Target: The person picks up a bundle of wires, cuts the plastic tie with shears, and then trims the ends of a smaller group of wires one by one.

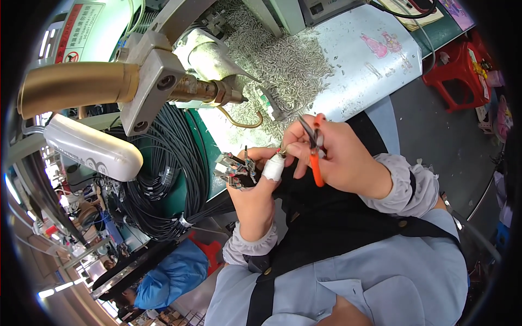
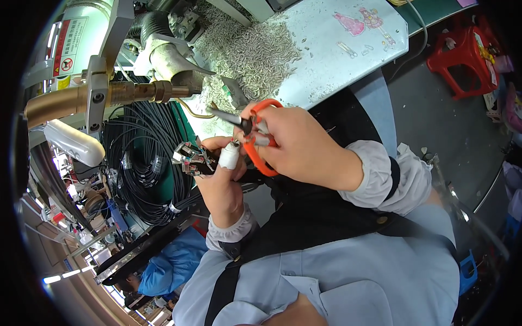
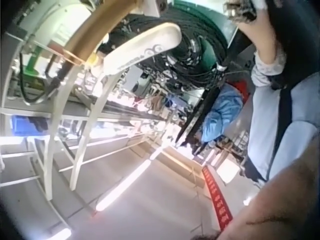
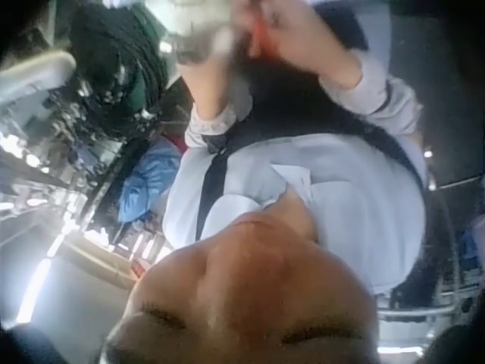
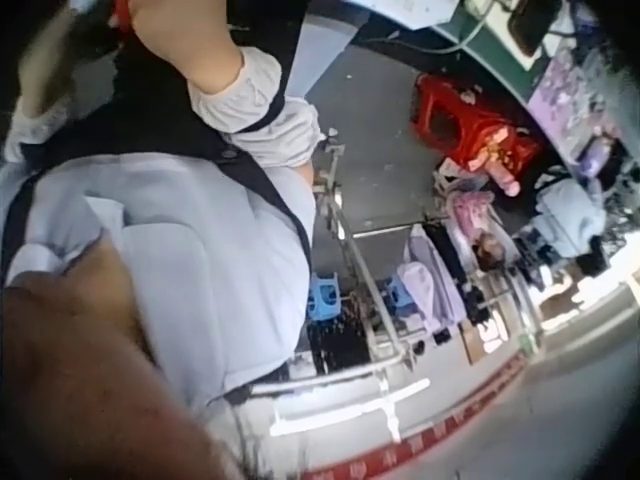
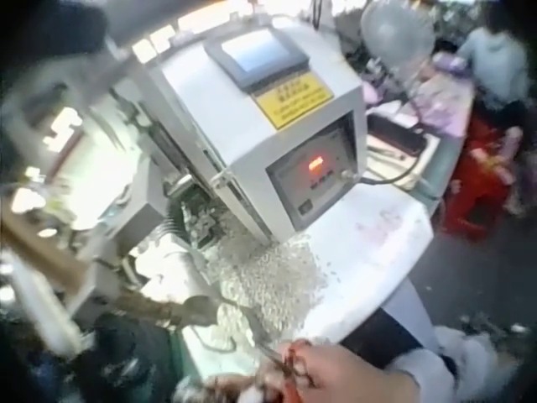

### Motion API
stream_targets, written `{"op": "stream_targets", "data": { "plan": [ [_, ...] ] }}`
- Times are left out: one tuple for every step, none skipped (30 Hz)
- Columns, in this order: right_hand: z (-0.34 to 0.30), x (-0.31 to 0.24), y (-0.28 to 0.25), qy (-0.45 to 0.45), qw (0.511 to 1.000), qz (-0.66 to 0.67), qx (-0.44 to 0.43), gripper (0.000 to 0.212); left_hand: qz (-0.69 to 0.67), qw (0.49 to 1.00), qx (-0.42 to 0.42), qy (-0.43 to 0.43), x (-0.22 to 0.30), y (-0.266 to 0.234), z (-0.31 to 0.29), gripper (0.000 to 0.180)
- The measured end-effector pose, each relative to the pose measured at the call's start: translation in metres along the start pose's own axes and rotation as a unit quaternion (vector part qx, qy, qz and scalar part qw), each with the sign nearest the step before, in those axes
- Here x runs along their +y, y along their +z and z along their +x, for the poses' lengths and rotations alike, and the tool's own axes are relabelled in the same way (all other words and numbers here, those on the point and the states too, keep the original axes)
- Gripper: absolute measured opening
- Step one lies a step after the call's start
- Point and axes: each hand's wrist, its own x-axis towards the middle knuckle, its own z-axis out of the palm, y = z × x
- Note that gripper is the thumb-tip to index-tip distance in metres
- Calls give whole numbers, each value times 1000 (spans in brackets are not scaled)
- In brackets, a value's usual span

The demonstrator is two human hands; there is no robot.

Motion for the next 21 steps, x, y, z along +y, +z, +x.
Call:
{"op": "stream_targets", "data": {
  "plan": [
    [-1, -4, -2, -1, 1000, 2, -2, 9, -23, 1000, -5, -12, 0, -2, 0, 18],
    [-2, -14, -6, 7, 998, -60, -15, 11, -23, 1000, -4, -12, 0, -5, 0, 18],
    [-4, -23, -9, 15, 992, -122, -29, 15, -17, 1000, -3, 6, -1, -7, 0, 18],
    [-6, -27, -10, 22, 982, -183, -43, 18, -10, 1000, -1, 25, -2, -9, 0, 18],
    [-8, -27, -10, 22, 982, -184, -42, 18, -4, 999, -3, 43, -2, -9, 0, 17],
    [-10, -26, -10, 33, 973, -224, -50, 22, -5, 999, -4, 43, -2, -8, 0, 17],
    [-12, -24, -9, 43, 962, -263, -59, 25, 1, 999, -4, 52, -1, -6, -1, 17],
    [-14, -22, -8, 53, 950, -302, -67, 29, 7, 998, -4, 61, 0, -5, -1, 17],
    [-15, -20, -5, 53, 950, -302, -67, 29, 13, 998, -4, 69, 0, -4, -1, 17],
    [-16, -17, -1, 48, 950, -304, -53, 29, 13, 998, -4, 69, 0, -4, -1, 17],
    [-16, -15, 3, 43, 950, -306, -39, 28, 27, 998, -1, 61, -1, -6, 1, 16],
    [-16, -14, 5, 38, 950, -308, -24, 28, 42, 998, 3, 53, -1, -7, 4, 15],
    [-17, -12, 4, 38, 950, -308, -23, 28, 57, 997, 6, 45, -2, -9, 6, 14],
    [-17, -11, 1, 58, 958, -280, -37, 27, 57, 997, 4, 44, -1, -12, 11, 14],
    [-17, -9, -2, 77, 964, -251, -51, 27, -4, 1000, -26, -13, 0, -16, 18, 14],
    [-16, -7, -4, 96, 968, -221, -65, 26, -65, 994, -56, -71, 1, -18, 25, 13],
    [-14, -5, -4, 96, 969, -220, -66, 26, -126, 980, -85, -128, 2, -20, 31, 13],
    [-12, -3, -5, 98, 980, -172, -24, 25, -125, 980, -84, -128, 3, -18, 37, 13],
    [-8, -2, -5, 100, 987, -123, 18, 23, -132, 979, -79, -135, 4, -15, 43, 14],
    [-4, 0, -5, 102, 990, -73, 59, 22, -139, 977, -72, -142, 5, -13, 49, 15],
    [4, 1, -4, 102, 991, -71, 58, 22, -146, 976, -64, -149, 6, -12, 54, 16]
  ]
}}
